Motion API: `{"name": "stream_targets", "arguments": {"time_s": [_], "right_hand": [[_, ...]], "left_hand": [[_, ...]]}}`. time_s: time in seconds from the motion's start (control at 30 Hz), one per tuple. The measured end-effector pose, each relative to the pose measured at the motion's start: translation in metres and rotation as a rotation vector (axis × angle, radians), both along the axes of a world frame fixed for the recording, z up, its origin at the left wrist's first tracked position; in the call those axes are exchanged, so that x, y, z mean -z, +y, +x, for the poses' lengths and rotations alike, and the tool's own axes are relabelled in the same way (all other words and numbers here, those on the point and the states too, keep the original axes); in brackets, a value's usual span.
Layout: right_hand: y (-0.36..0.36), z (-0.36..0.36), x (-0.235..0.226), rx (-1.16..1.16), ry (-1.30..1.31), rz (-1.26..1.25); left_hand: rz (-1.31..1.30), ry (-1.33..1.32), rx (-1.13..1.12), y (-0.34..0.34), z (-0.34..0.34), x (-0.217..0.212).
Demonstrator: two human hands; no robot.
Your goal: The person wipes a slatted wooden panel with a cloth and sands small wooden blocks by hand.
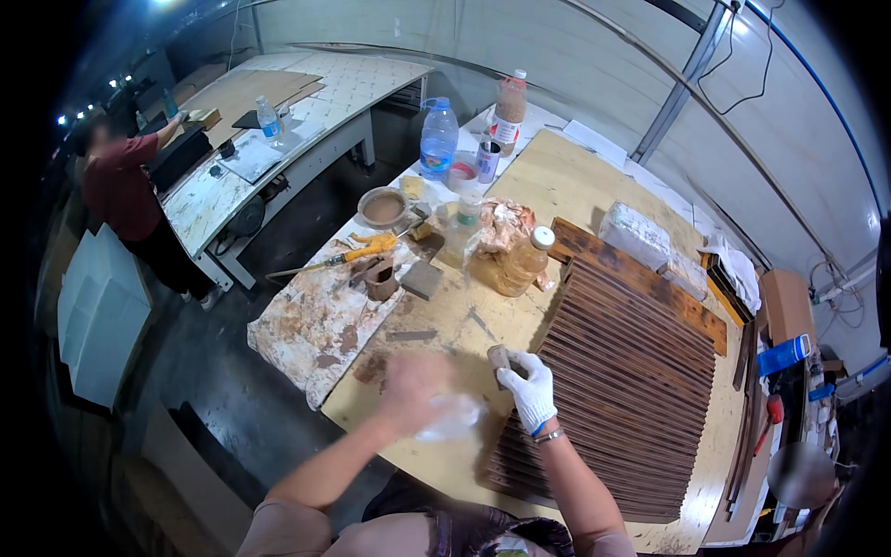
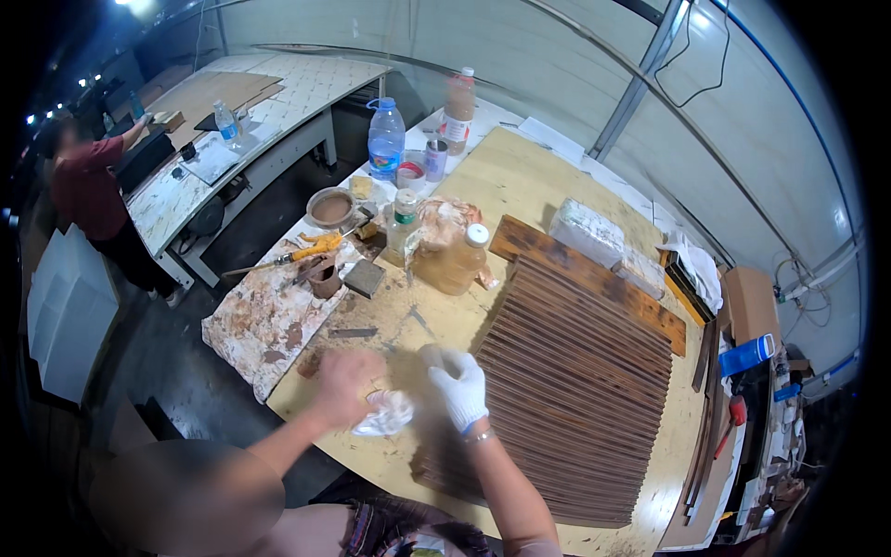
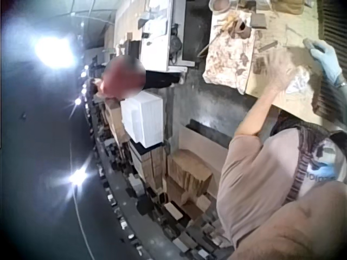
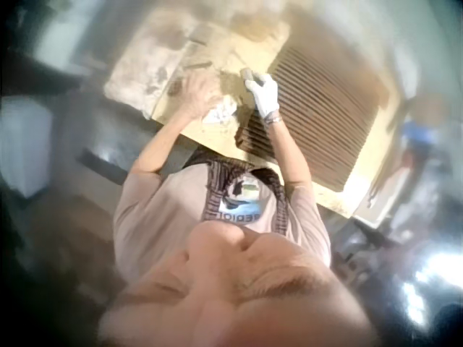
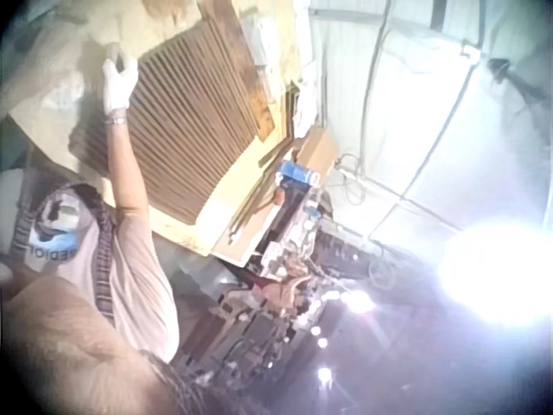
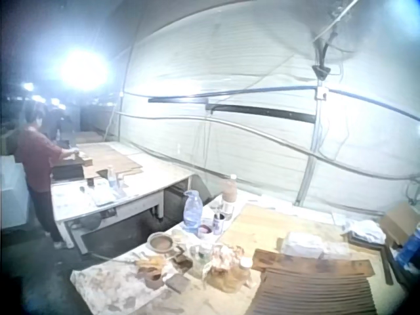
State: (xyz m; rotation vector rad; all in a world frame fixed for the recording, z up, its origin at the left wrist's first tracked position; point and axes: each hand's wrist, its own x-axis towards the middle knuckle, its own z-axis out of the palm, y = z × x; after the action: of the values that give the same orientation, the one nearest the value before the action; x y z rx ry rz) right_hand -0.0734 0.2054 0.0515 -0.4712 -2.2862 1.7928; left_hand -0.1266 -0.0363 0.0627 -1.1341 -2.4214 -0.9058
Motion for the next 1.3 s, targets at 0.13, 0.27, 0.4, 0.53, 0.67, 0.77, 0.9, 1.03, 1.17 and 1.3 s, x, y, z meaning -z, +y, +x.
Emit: {"name": "stream_targets", "arguments": {"time_s": [0.13,0.27,0.4,0.53,0.67,0.77,0.9,1.03,1.17,1.3], "right_hand": [[-0.035,-0.025,0.006,-0.04,-0.118,-0.631],[-0.076,-0.04,0.0,-0.102,-0.258,-0.691],[-0.1,-0.054,-0.005,-0.156,-0.245,-0.756],[-0.103,-0.068,-0.01,-0.116,-0.22,-0.854],[-0.112,-0.088,-0.019,-0.084,-0.21,-0.915],[-0.116,-0.104,-0.014,-0.09,-0.24,-0.936],[-0.116,-0.121,-0.006,-0.128,-0.266,-0.976],[-0.121,-0.129,-0.018,-0.045,-0.312,-0.979],[-0.116,-0.139,-0.01,-0.054,-0.328,-0.963],[-0.114,-0.151,-0.003,-0.047,-0.336,-0.989]], "left_hand": [[0.301,-0.089,-0.668,-0.062,-0.124,0.026],[0.192,-0.55,-0.73,-0.096,-0.184,0.041],[0.379,-0.702,-0.549,-0.102,-0.208,0.075],[0.279,-0.592,-0.521,-0.092,-0.211,0.038],[-0.051,-0.232,-0.451,-0.09,-0.207,-0.018],[-0.261,-0.114,-0.333,-0.079,-0.219,-0.025],[-0.504,-0.16,-0.217,-0.061,-0.237,-0.019],[-0.521,-0.16,-0.203,-0.06,-0.246,-0.001],[-0.447,-0.243,-0.234,-0.062,-0.245,-0.006],[-0.155,-0.356,-0.384,-0.076,-0.243,-0.001]]}}
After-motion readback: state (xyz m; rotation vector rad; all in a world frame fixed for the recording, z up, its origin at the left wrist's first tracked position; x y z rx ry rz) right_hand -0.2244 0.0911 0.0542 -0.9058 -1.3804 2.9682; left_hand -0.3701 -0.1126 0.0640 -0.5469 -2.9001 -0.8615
